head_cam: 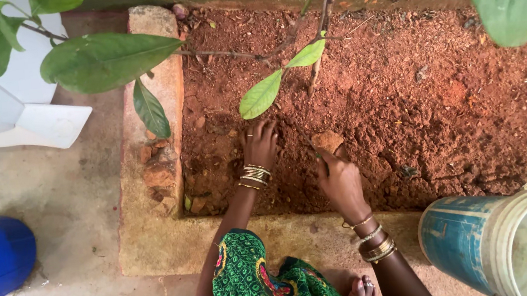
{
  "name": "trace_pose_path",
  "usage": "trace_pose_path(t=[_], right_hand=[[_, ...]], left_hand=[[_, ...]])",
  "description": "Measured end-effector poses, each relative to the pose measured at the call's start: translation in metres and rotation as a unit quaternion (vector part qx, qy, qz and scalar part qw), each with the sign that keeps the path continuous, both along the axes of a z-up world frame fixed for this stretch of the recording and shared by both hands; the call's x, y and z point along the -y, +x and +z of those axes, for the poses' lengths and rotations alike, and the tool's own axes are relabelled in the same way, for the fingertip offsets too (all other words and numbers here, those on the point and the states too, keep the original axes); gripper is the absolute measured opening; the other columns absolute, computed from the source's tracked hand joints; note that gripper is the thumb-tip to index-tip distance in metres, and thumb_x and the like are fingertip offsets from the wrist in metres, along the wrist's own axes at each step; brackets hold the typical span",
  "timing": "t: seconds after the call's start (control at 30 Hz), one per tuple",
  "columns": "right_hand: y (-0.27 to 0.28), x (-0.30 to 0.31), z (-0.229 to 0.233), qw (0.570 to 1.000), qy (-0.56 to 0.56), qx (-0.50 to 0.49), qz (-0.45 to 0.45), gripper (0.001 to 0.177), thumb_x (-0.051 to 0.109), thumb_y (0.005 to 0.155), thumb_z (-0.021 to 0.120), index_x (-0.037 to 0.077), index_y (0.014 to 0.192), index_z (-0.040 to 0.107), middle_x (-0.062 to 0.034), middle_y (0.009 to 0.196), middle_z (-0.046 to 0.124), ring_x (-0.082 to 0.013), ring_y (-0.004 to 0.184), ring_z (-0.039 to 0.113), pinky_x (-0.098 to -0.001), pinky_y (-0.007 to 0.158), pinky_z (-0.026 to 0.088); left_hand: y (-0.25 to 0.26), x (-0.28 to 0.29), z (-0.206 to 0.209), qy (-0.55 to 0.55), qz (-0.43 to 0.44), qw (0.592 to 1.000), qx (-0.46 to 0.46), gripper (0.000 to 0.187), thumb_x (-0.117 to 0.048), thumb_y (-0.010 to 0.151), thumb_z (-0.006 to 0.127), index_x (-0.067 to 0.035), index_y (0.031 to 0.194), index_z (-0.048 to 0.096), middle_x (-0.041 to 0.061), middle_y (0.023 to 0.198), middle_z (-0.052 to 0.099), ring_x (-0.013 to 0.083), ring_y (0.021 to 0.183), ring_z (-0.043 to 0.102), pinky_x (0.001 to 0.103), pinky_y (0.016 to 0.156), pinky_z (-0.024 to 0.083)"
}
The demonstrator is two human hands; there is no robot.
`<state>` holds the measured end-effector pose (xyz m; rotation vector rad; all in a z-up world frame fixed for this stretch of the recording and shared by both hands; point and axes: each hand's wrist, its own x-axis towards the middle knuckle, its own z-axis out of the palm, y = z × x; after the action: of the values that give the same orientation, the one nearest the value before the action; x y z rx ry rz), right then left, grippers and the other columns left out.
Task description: The person uses a screwdriver to loosen the soil around a small plant in a concrete planter and picks out stones by hand.
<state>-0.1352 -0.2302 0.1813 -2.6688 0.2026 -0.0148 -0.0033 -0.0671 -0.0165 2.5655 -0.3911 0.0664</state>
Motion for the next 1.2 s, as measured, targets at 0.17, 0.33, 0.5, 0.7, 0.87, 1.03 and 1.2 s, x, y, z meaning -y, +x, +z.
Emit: trace_pose_path(t=[0.17, 0.33, 0.5, 0.7, 0.87, 1.03, 1.2], right_hand=[[-0.001, 0.002, -0.021, 0.998, 0.039, 0.051, 0.022, 0.030, 0.003, 0.098, 0.059, 0.000, 0.127, 0.066, -0.0080, 0.062, 0.068, -0.0056, 0.032, 0.044, -0.0207, 0.026, 0.035], [-0.004, 0.007, -0.007, 0.999, 0.028, -0.013, -0.024, 0.029, 0.006, 0.098, 0.061, 0.005, 0.126, 0.068, -0.0098, 0.056, 0.069, -0.0071, 0.031, 0.045, -0.0217, 0.026, 0.036], [-0.004, 0.005, -0.015, 0.999, 0.002, 0.046, -0.005, 0.027, 0.008, 0.101, 0.060, 0.006, 0.126, 0.069, -0.0072, 0.062, 0.071, -0.0055, 0.033, 0.048, -0.0199, 0.028, 0.038], [0.002, -0.006, -0.024, 0.998, -0.061, 0.026, 0.003, 0.032, 0.005, 0.098, 0.060, 0.004, 0.128, 0.068, -0.0078, 0.060, 0.069, -0.0057, 0.031, 0.046, -0.0185, 0.025, 0.037], [-0.001, 0.005, 0.002, 0.999, -0.041, -0.002, -0.002, 0.025, 0.011, 0.103, 0.059, 0.006, 0.126, 0.069, -0.0080, 0.057, 0.069, -0.0062, 0.033, 0.044, -0.0195, 0.028, 0.035], [-0.020, -0.008, 0.006, 0.999, 0.030, 0.039, -0.007, 0.028, 0.007, 0.099, 0.060, 0.003, 0.126, 0.068, -0.0069, 0.062, 0.069, -0.0043, 0.030, 0.043, -0.0192, 0.025, 0.034], [-0.021, -0.028, -0.004, 0.998, -0.019, -0.057, 0.013, 0.032, 0.013, 0.100, 0.062, 0.007, 0.131, 0.066, -0.0074, 0.053, 0.069, -0.0050, 0.031, 0.041, -0.0193, 0.028, 0.034]], left_hand=[[0.002, 0.020, -0.011, 0.015, -0.103, 0.991, 0.084, 0.049, -0.026, 0.096, 0.063, -0.016, 0.143, 0.057, 0.012, 0.149, 0.054, 0.0262, 0.138, 0.048, 0.062, 0.118, 0.022], [0.005, 0.031, -0.018, 0.035, -0.114, 0.991, 0.056, 0.044, -0.025, 0.096, 0.066, -0.017, 0.138, 0.059, 0.007, 0.153, 0.050, 0.0248, 0.144, 0.042, 0.068, 0.117, 0.018], [0.001, 0.028, -0.020, 0.070, -0.124, 0.989, 0.046, 0.043, -0.021, 0.094, 0.066, -0.016, 0.136, 0.060, 0.008, 0.154, 0.050, 0.0247, 0.146, 0.040, 0.068, 0.117, 0.017], [0.008, 0.028, -0.027, -0.003, -0.137, 0.989, 0.061, 0.044, -0.020, 0.096, 0.065, -0.014, 0.139, 0.058, 0.011, 0.152, 0.051, 0.0259, 0.145, 0.042, 0.057, 0.123, 0.023], [-0.008, -0.008, -0.006, -0.099, -0.042, 0.992, 0.067, 0.040, -0.013, 0.099, 0.062, -0.012, 0.139, 0.060, 0.009, 0.150, 0.055, 0.0245, 0.143, 0.046, 0.047, 0.126, 0.028], [-0.027, -0.020, 0.018, -0.037, -0.050, 0.998, 0.012, 0.039, -0.024, 0.103, 0.057, -0.017, 0.141, 0.059, 0.011, 0.154, 0.050, 0.0279, 0.146, 0.041, 0.052, 0.126, 0.023], [-0.034, -0.006, 0.016, 0.043, -0.079, 0.996, -0.002, 0.044, -0.038, 0.100, 0.053, -0.020, 0.139, 0.058, 0.012, 0.155, 0.044, 0.0292, 0.147, 0.035, 0.065, 0.119, 0.013]])
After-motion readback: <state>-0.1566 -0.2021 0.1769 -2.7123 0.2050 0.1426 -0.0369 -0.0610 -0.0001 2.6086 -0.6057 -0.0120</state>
